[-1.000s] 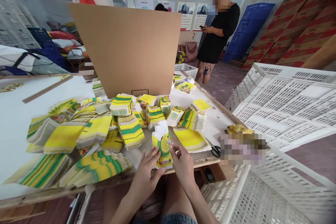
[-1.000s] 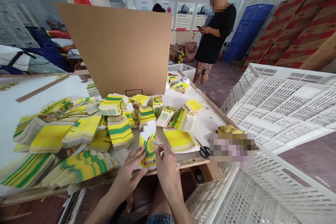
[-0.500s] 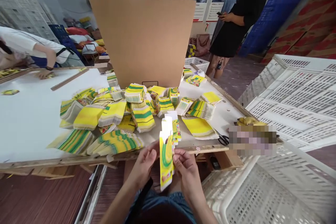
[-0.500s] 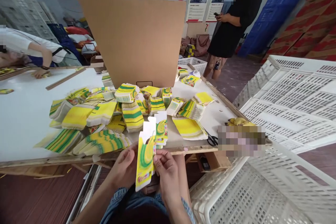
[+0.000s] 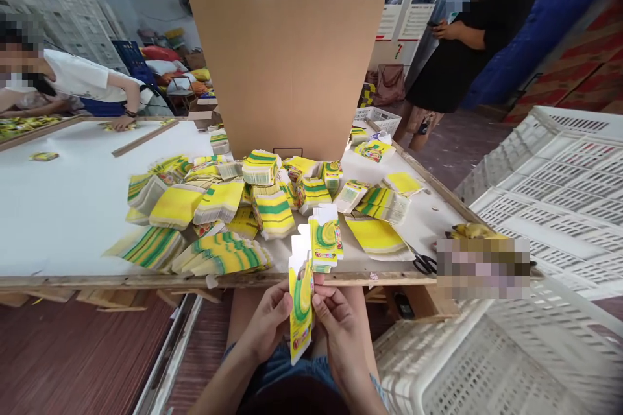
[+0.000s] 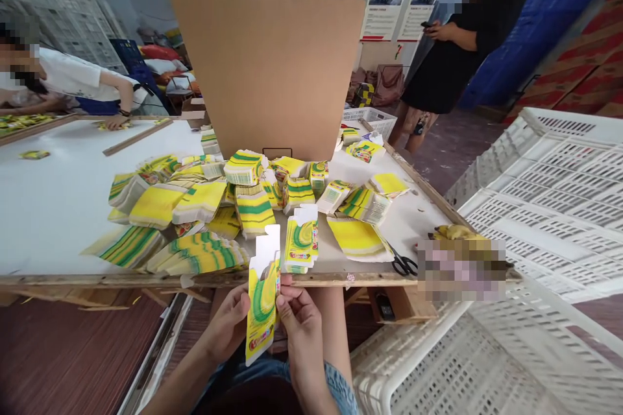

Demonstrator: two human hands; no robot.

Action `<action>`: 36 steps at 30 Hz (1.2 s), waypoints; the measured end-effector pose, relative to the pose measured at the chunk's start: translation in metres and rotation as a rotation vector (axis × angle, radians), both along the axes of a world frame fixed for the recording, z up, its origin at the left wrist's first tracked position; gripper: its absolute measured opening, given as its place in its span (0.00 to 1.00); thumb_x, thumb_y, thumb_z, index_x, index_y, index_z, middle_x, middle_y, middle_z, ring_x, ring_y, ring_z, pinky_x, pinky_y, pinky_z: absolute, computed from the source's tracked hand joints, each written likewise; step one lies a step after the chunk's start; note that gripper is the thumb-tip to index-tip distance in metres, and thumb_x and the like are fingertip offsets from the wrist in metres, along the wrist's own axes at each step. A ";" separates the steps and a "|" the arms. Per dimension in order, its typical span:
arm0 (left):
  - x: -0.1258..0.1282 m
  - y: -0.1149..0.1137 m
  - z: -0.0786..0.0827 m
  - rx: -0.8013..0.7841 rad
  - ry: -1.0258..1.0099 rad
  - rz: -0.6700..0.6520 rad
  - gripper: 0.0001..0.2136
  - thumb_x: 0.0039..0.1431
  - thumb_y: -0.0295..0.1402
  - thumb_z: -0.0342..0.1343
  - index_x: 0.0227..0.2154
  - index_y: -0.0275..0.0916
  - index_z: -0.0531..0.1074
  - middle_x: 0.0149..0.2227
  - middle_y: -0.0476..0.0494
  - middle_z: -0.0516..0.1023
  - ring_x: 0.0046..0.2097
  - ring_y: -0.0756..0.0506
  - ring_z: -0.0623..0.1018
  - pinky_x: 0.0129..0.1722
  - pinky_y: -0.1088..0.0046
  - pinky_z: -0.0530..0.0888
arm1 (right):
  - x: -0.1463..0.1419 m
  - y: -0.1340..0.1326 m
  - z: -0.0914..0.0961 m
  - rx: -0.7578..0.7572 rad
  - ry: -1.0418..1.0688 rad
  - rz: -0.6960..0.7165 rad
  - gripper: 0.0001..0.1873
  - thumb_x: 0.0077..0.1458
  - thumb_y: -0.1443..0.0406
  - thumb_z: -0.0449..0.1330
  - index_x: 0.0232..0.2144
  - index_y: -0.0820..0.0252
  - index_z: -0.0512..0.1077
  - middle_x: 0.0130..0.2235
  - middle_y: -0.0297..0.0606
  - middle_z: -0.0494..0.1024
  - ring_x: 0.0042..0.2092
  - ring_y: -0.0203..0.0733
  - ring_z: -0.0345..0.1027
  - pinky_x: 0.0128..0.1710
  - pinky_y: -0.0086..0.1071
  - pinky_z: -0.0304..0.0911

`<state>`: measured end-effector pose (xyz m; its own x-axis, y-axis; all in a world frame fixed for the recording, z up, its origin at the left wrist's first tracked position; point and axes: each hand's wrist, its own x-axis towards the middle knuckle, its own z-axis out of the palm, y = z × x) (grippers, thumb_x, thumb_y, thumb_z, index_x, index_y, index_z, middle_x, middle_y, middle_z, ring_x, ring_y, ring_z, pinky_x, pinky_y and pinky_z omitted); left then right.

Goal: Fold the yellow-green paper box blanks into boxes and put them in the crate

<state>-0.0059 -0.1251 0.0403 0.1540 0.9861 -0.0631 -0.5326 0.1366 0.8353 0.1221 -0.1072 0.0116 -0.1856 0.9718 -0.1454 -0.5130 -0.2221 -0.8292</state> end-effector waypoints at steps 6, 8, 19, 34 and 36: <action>0.007 0.002 -0.011 -0.034 0.065 0.101 0.22 0.53 0.46 0.60 0.46 0.36 0.76 0.40 0.38 0.81 0.43 0.39 0.79 0.43 0.65 0.75 | 0.010 -0.002 -0.012 0.023 -0.164 0.018 0.15 0.45 0.56 0.69 0.33 0.58 0.74 0.33 0.38 0.80 0.36 0.43 0.74 0.36 0.35 0.70; 0.010 0.003 -0.013 -0.050 0.100 0.134 0.22 0.55 0.48 0.58 0.45 0.36 0.75 0.40 0.39 0.81 0.42 0.40 0.79 0.42 0.66 0.75 | 0.013 -0.001 -0.023 0.015 -0.234 0.006 0.14 0.46 0.55 0.68 0.30 0.58 0.73 0.30 0.36 0.78 0.32 0.43 0.72 0.32 0.34 0.70; 0.001 -0.004 -0.026 -0.020 0.535 0.225 0.27 0.62 0.40 0.52 0.59 0.40 0.49 0.50 0.34 0.76 0.52 0.40 0.77 0.50 0.63 0.73 | 0.012 -0.007 -0.020 0.210 -0.438 -0.060 0.16 0.54 0.59 0.64 0.45 0.56 0.69 0.37 0.39 0.78 0.34 0.41 0.72 0.34 0.32 0.69; 0.026 -0.004 -0.036 -0.121 0.510 0.107 0.25 0.55 0.46 0.58 0.51 0.41 0.60 0.48 0.37 0.78 0.50 0.38 0.78 0.43 0.67 0.77 | 0.172 0.022 -0.108 -0.048 -1.675 0.102 0.18 0.61 0.66 0.49 0.52 0.63 0.68 0.35 0.43 0.82 0.41 0.48 0.76 0.38 0.33 0.64; 0.029 -0.003 -0.037 -0.126 0.500 0.105 0.26 0.54 0.47 0.58 0.52 0.42 0.60 0.48 0.37 0.78 0.50 0.38 0.78 0.44 0.67 0.76 | 0.178 0.031 -0.111 -0.061 -1.768 0.111 0.19 0.61 0.66 0.50 0.53 0.62 0.68 0.42 0.46 0.80 0.47 0.48 0.73 0.43 0.33 0.62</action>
<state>0.0235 -0.1285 0.0034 -0.0244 0.9746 -0.2225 -0.0893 0.2196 0.9715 0.2997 -0.0761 -0.0992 0.1599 0.9527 -0.2584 0.9189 -0.2393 -0.3136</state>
